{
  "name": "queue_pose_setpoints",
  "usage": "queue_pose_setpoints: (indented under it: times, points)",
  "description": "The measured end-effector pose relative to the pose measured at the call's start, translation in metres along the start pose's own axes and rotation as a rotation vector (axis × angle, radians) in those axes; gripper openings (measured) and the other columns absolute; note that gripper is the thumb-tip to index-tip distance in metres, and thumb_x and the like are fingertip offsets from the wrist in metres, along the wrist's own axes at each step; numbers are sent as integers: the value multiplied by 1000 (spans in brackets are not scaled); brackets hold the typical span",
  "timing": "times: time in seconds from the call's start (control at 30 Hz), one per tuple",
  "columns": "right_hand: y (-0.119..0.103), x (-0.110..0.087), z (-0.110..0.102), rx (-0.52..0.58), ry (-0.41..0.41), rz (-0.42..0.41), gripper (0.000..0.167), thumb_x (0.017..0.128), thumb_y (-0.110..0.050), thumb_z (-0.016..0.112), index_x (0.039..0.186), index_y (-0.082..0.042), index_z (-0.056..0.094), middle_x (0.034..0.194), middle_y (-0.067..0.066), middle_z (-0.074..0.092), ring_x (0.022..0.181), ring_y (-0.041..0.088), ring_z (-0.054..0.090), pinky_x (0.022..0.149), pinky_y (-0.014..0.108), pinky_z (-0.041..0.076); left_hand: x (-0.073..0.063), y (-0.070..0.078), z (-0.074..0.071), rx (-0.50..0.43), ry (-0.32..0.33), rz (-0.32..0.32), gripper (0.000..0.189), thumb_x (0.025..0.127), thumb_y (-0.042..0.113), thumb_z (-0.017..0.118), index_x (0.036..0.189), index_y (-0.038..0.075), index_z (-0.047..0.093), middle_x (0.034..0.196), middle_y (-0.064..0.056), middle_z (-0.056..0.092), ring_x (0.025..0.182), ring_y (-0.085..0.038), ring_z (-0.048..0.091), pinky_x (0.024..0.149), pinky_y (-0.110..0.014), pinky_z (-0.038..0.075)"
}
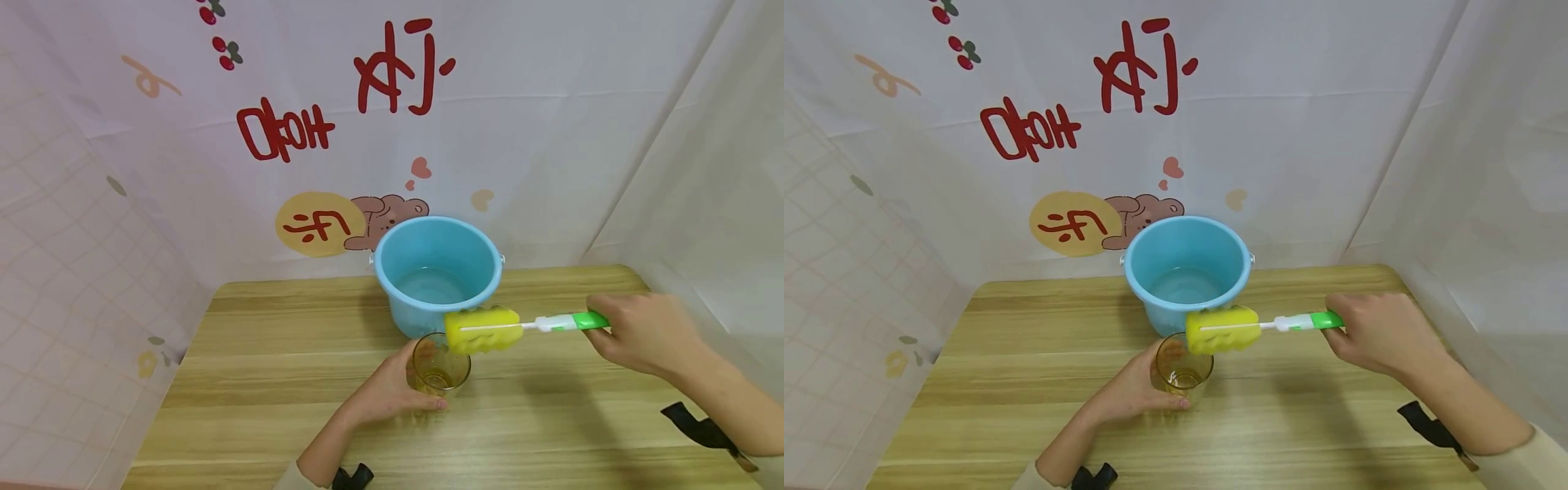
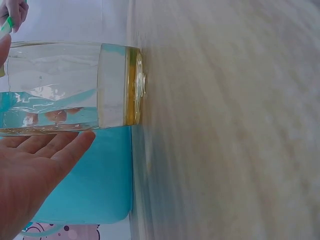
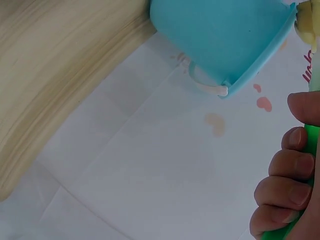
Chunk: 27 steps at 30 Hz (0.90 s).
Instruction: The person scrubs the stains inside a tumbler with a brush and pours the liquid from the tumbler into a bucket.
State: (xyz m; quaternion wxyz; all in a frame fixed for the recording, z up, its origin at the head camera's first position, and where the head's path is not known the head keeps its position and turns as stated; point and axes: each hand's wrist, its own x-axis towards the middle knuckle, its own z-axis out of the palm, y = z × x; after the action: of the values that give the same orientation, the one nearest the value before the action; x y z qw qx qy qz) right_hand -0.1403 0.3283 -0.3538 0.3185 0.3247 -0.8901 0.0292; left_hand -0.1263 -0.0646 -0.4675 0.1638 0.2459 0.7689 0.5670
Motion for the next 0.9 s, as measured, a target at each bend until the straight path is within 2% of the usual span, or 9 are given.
queue_pose_setpoints:
  times: [0.23, 0.3, 0.4, 0.53, 0.9]
  points:
    - [-5, 6, 3, -20, -20, -31, 39, 99, -47, 29, 66, -27, 31, 62, -20, 14, 56, -2, 9, 44, 22, 12, 0, 1, 0, -4, -4, -1, 94, 79, 36, 95, 156, 35, 41, 149, 14, 52, 140, -14, 48, 119, -47, 35]
    - [-6, 7, 3, -20, -31, -37, 39, 99, -47, 30, 65, -27, 32, 61, -20, 15, 56, -1, 10, 43, 22, 12, 0, 1, 0, -8, -4, 5, 93, 79, 35, 95, 155, 35, 42, 149, 14, 53, 139, -14, 48, 119, -47, 34]
    - [-9, 10, 3, -12, -49, -44, 29, 89, -35, 46, 65, -27, 31, 60, -19, 16, 56, 0, 11, 44, 23, 13, 0, 1, 1, -21, -2, 9, 92, 79, 33, 95, 155, 35, 42, 148, 14, 53, 139, -13, 48, 120, -46, 34]
    - [-12, 15, 3, -14, -78, -50, 35, 70, -23, 63, 65, -27, 29, 60, -18, 15, 56, 2, 10, 45, 24, 12, 0, 1, 1, -35, -5, 10, 93, 79, 31, 95, 155, 36, 41, 147, 14, 54, 137, -12, 50, 119, -45, 35]
    - [-19, 40, -3, -21, -87, -125, 36, 64, -13, 64, 65, -26, 31, 60, -16, 16, 58, 5, 10, 47, 25, 12, 1, 1, 1, -38, -15, 3, 94, 80, 32, 95, 156, 35, 40, 146, 13, 54, 135, -12, 50, 120, -46, 33]
